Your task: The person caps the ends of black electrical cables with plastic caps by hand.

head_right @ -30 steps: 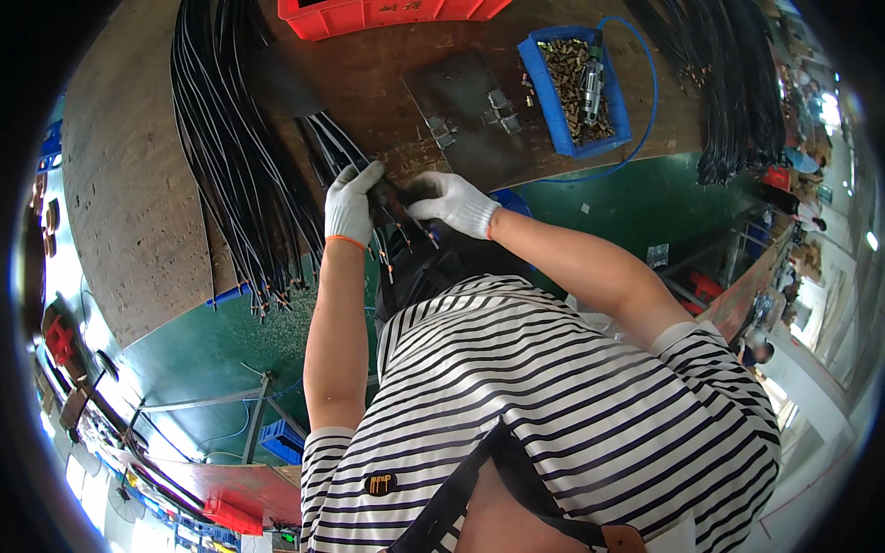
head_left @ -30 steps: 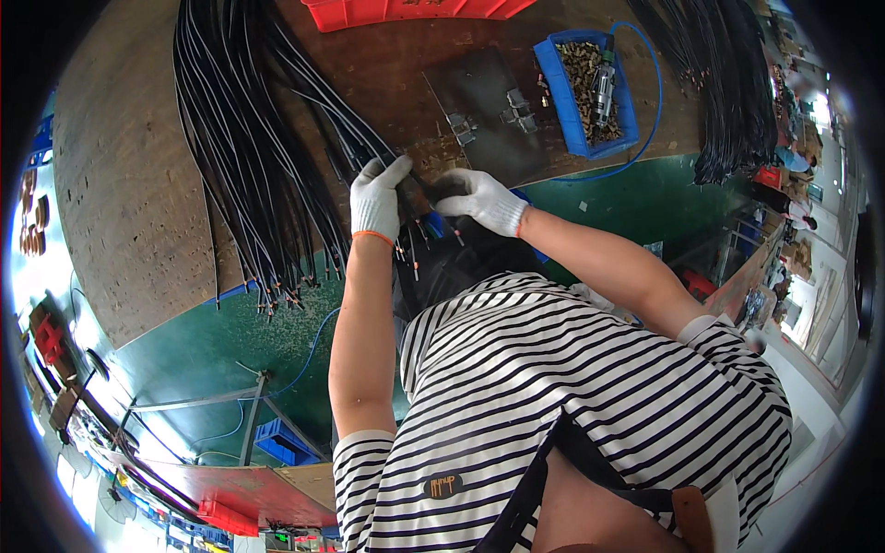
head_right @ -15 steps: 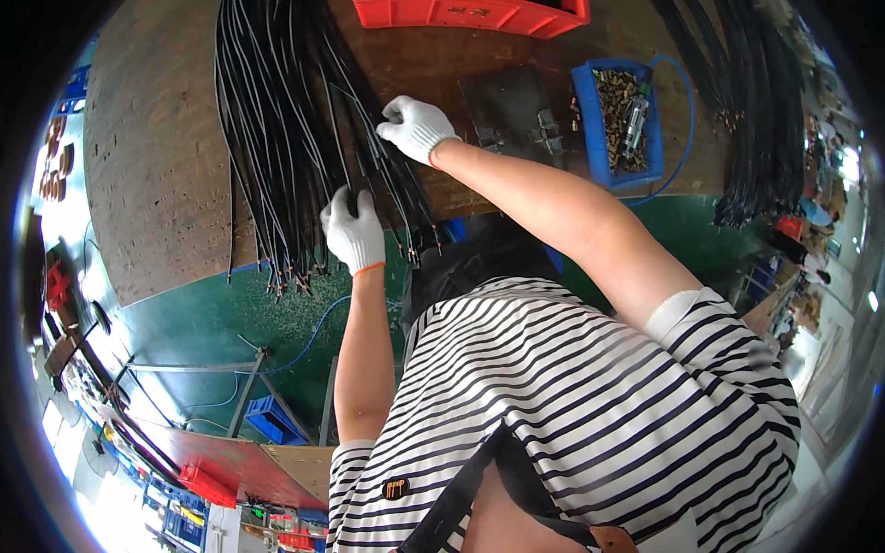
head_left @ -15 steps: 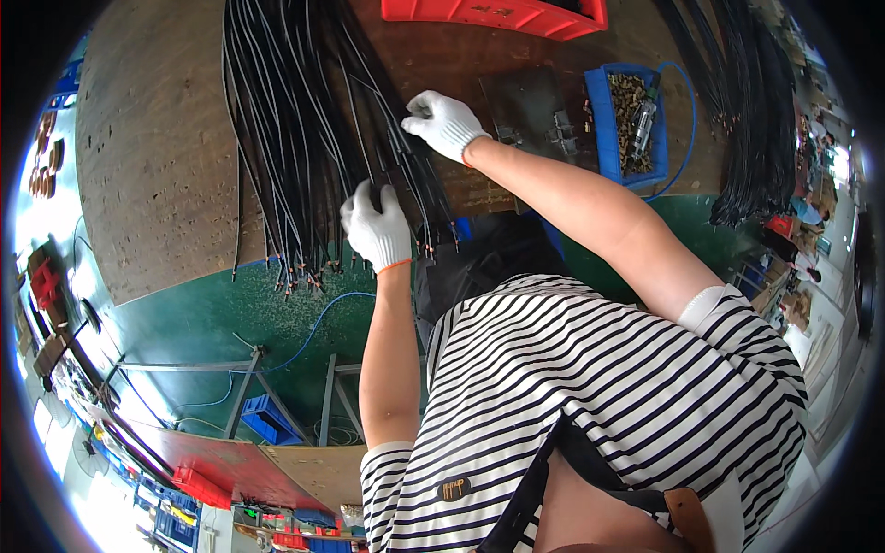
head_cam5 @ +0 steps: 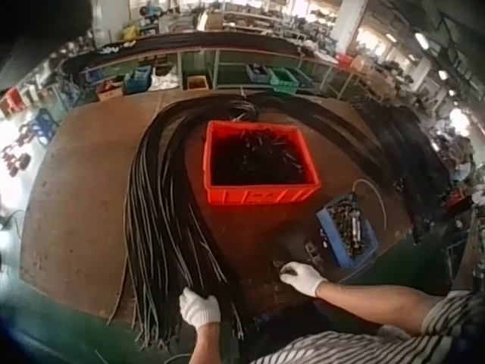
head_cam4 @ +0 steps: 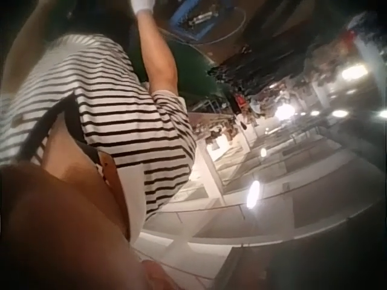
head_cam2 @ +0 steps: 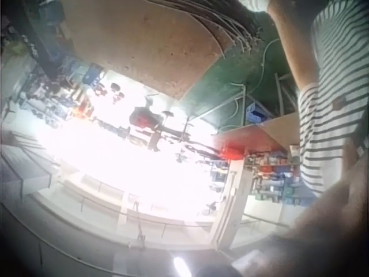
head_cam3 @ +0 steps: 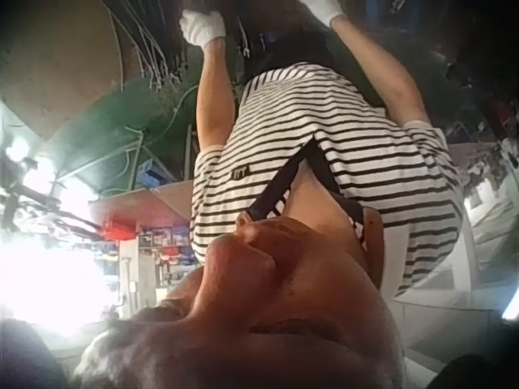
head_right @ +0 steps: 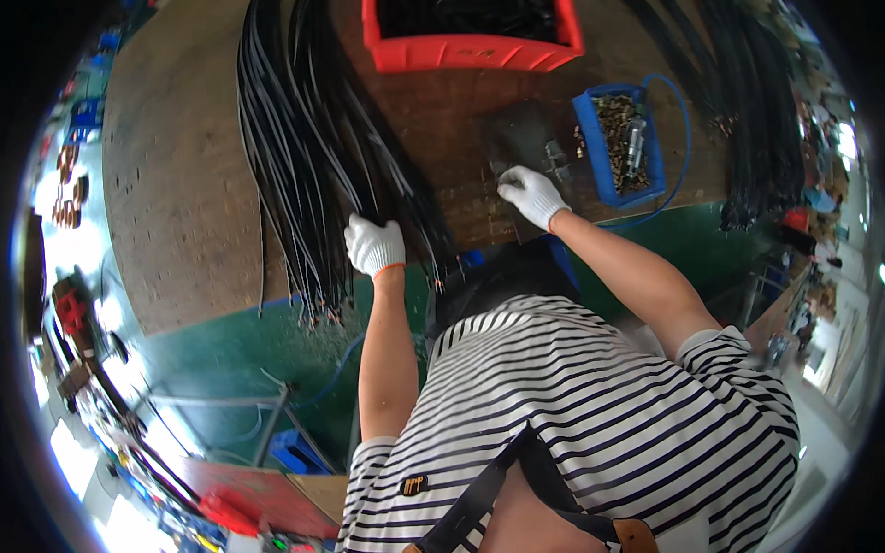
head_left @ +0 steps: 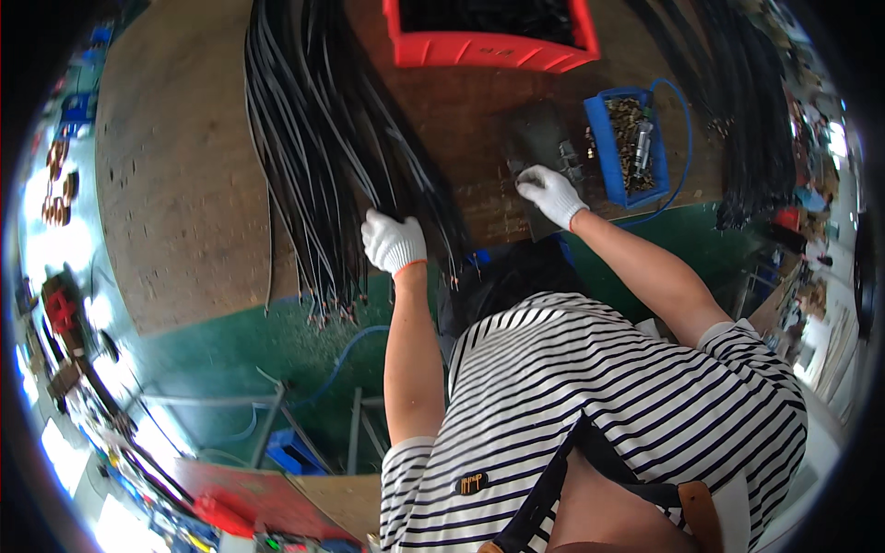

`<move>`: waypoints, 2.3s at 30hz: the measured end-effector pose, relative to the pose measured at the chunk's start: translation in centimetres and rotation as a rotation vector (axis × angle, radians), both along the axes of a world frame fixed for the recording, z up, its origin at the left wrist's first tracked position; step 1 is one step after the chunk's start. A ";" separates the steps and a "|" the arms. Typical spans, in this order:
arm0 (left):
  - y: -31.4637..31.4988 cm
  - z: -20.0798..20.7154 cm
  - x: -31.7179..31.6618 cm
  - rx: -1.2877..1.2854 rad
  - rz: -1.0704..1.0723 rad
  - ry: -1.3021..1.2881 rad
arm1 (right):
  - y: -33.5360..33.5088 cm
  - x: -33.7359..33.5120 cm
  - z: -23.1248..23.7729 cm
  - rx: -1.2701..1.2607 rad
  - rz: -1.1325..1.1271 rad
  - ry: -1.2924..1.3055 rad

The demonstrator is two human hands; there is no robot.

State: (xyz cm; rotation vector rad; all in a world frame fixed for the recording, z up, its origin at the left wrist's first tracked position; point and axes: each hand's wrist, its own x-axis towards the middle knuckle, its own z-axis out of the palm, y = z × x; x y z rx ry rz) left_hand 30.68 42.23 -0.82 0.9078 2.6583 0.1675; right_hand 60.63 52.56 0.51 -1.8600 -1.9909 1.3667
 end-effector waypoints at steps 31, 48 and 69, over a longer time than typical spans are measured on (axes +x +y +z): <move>0.9 -1.9 0.2 -0.007 0.043 -0.067 | 35.6 -10.6 8.4 0.566 0.413 -0.413; 1.3 -2.2 -0.2 -0.065 0.088 -0.142 | 37.1 -13.4 7.5 0.543 0.534 -0.506; 2.0 -0.9 0.8 -0.119 0.120 -0.062 | 38.5 -4.8 7.3 -0.269 -0.036 0.699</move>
